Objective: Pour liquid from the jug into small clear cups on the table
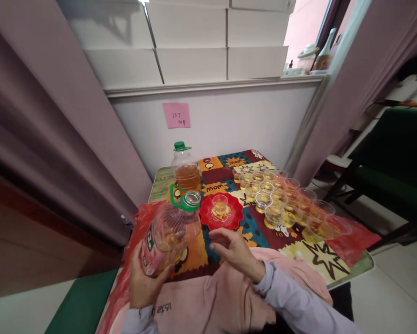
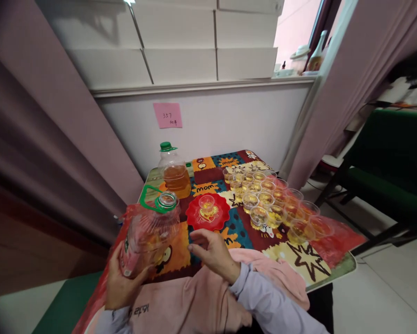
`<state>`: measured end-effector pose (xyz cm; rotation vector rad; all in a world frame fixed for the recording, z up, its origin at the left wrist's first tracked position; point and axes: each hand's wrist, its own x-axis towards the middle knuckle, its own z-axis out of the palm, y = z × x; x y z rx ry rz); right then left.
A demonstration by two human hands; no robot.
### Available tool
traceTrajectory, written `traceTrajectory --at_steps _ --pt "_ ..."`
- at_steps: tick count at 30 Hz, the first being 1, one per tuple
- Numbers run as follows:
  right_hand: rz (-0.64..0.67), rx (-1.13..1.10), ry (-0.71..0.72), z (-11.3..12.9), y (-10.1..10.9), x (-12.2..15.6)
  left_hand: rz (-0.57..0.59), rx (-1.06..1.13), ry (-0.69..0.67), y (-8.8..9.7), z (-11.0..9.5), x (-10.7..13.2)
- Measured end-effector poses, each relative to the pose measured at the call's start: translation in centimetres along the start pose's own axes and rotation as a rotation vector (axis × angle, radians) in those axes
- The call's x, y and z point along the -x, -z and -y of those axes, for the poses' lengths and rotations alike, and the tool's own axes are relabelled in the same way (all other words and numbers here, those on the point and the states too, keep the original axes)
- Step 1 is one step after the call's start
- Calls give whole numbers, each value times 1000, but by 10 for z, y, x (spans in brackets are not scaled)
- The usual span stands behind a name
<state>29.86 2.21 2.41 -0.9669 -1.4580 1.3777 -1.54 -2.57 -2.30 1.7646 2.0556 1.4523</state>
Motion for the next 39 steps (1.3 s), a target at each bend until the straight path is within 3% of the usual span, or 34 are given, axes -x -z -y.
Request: traceTrajectory --at_steps 4,8,10,13,19,27,31,39 --pt "-61 235 140 42 52 -15 -16 19 12 -2 -4 1" --pt "-98 787 244 81 93 -56 -24 31 45 -1 -10 1" --pt "7 1057 198 90 98 -78 -2 44 67 0 -12 1" --pt "150 1292 100 88 88 -102 8 61 92 0 -13 3" --pt "143 1373 -24 64 60 -123 -24 30 70 0 -9 6" --pt "135 1362 -54 64 61 -129 15 16 99 5 -6 2" --pt "100 1316 -62 74 78 -141 5 7 124 5 -14 2" --pt "-24 1301 -58 92 145 -209 -32 24 169 4 -31 2"
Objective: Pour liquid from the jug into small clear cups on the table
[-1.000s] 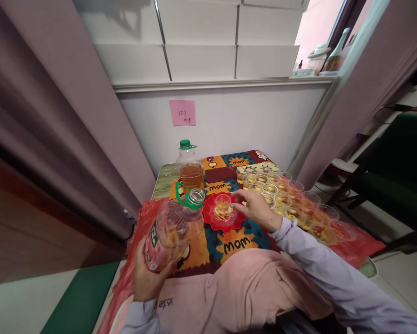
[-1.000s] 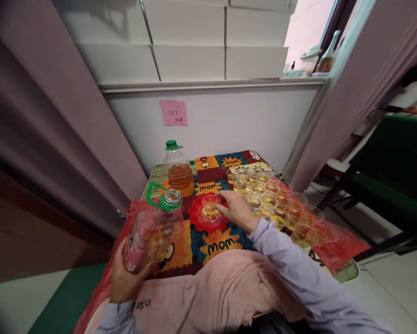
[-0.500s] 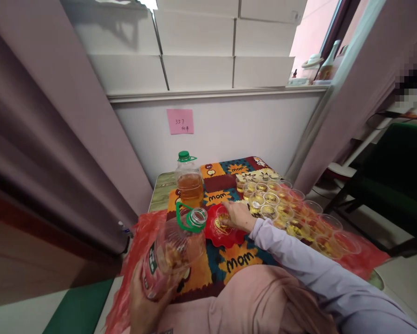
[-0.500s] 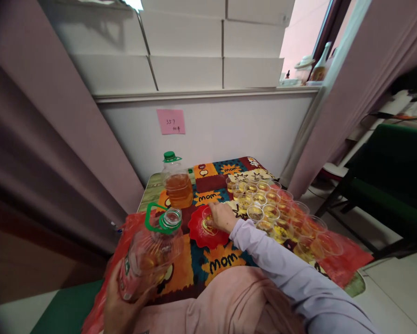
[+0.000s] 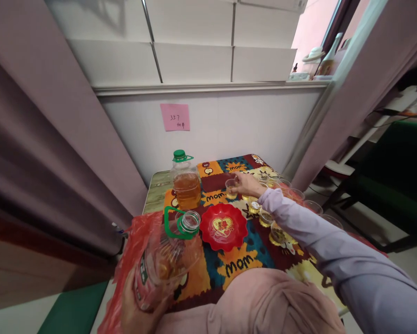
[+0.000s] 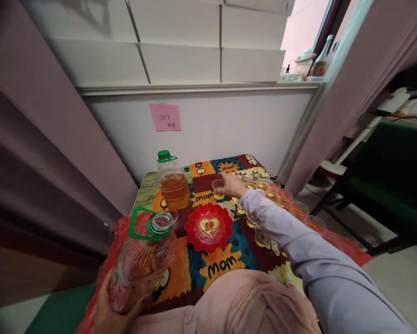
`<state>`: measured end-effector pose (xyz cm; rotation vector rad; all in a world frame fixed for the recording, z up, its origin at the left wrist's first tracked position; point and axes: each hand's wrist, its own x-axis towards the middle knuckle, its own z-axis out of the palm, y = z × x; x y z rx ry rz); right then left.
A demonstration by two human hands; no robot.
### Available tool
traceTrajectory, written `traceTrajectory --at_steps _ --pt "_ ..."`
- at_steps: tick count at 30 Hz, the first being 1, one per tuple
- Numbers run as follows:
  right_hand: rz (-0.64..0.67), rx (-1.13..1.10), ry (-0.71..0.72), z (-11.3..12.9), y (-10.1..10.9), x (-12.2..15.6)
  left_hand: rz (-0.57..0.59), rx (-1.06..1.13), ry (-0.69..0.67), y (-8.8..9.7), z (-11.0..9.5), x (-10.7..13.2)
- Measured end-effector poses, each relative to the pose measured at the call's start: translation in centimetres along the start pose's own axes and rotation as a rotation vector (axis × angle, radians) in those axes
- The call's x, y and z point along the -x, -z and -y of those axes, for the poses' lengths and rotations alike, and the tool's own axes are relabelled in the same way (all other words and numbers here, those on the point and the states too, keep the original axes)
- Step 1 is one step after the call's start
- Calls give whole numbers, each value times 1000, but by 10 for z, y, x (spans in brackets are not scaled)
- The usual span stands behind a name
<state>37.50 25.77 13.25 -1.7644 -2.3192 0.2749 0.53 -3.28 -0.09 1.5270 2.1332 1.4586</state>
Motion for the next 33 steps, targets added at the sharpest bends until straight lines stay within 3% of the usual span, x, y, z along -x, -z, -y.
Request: traceTrajectory --at_steps 4,13,26,33 --pt "-13 41 -28 -17 -11 -17 10 15 4 0 -2 -1" --pt "-6 152 11 -30 -51 -18 24 19 -27 1 2 -2" --pt "-91 174 -23 -30 -64 -9 14 -5 17 0 1 2" --pt "-102 174 -42 -25 -61 -4 12 -33 -21 1 15 1"
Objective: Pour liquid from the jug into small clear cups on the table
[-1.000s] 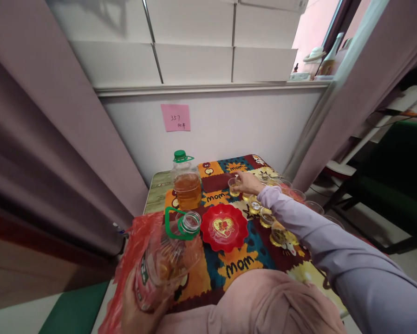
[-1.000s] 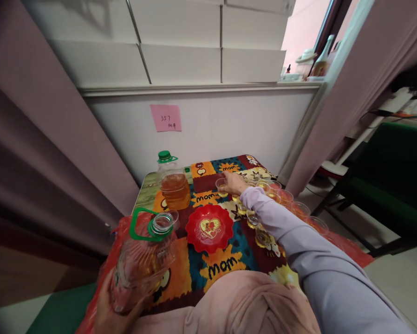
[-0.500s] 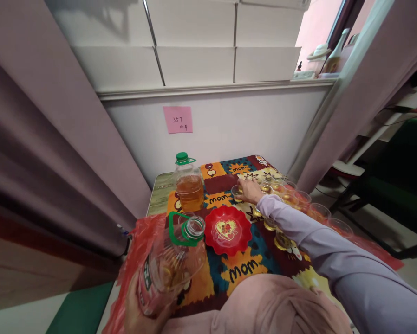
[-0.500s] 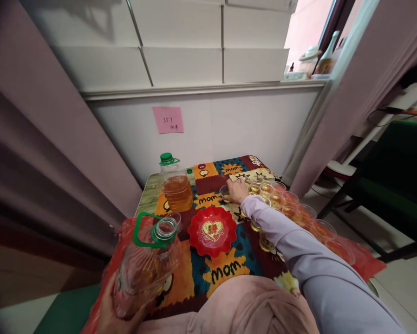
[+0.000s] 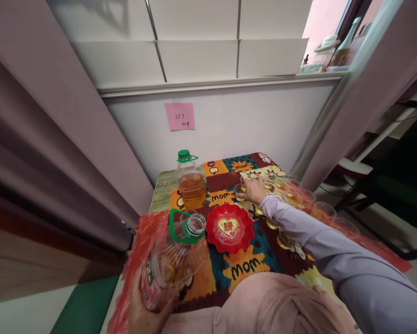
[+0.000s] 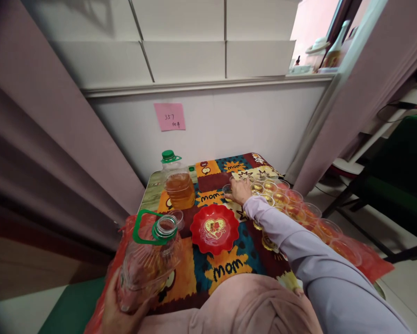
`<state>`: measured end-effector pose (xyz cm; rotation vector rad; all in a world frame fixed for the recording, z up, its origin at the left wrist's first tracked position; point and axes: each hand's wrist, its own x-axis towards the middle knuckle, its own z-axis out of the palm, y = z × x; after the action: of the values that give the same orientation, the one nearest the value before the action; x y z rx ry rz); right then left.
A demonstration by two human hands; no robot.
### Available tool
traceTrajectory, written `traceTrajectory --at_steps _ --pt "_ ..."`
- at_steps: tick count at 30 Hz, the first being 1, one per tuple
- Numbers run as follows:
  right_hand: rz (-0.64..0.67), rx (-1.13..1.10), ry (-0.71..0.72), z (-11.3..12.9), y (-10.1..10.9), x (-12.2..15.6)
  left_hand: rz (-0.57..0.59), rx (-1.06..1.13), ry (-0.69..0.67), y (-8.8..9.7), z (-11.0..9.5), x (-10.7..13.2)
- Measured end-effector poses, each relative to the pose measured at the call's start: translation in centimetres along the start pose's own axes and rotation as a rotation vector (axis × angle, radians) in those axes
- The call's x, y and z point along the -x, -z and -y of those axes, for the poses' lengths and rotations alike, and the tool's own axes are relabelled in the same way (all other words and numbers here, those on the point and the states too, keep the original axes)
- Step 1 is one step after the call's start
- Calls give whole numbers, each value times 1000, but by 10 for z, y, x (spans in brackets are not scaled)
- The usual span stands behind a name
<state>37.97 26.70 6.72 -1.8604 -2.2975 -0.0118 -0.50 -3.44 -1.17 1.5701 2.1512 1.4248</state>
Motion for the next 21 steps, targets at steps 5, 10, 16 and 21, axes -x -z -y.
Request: traceTrajectory --at_steps 5,10,16,21 --pt "-5 -9 48 4 25 5 -9 12 23 -2 -1 3" --pt "2 -126 188 38 61 14 -28 34 58 -3 -7 4" --pt "104 -333 449 130 42 47 -36 58 59 -1 -2 3" --pt "155 -393 495 180 0 64 11 95 65 1 9 1"
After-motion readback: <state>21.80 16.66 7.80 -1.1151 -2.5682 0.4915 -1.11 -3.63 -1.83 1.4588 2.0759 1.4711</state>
